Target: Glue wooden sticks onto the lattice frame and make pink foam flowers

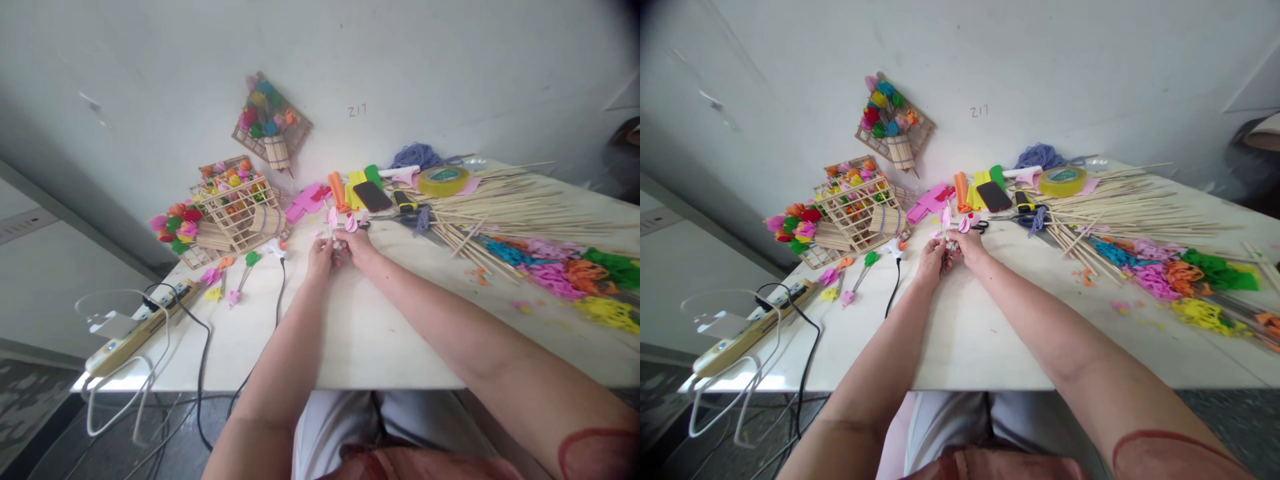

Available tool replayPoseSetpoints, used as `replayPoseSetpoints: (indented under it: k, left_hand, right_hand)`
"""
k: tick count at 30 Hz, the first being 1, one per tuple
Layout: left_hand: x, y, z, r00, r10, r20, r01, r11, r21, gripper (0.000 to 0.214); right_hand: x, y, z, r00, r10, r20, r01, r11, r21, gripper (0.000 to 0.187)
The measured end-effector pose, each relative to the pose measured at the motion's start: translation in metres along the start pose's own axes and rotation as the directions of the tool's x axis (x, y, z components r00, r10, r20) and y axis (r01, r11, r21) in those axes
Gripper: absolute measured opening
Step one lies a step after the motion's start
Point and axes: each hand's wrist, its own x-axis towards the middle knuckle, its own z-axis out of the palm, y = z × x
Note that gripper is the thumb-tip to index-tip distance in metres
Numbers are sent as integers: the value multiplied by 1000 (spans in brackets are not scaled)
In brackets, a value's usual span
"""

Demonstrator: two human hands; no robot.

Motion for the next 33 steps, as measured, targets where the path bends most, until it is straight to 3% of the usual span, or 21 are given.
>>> replayPoseSetpoints:
  k: [13,25,33]
  left_hand:
    - [1,-2,2,999,-9,-35,8,1000,-28,22]
    - [4,-7,0,999,27,-39,-30,997,-66,29]
    - [3,-7,0,999,33,-37,-36,997,-69,31]
  right_hand:
    - [-1,-3,2,995,30,-91,-33,999,-28,9]
    - [-4,-9,4,996,85,-38,-84,996,41,6]
    - [0,-1,1,1000,19,-21,-19,1000,19,16]
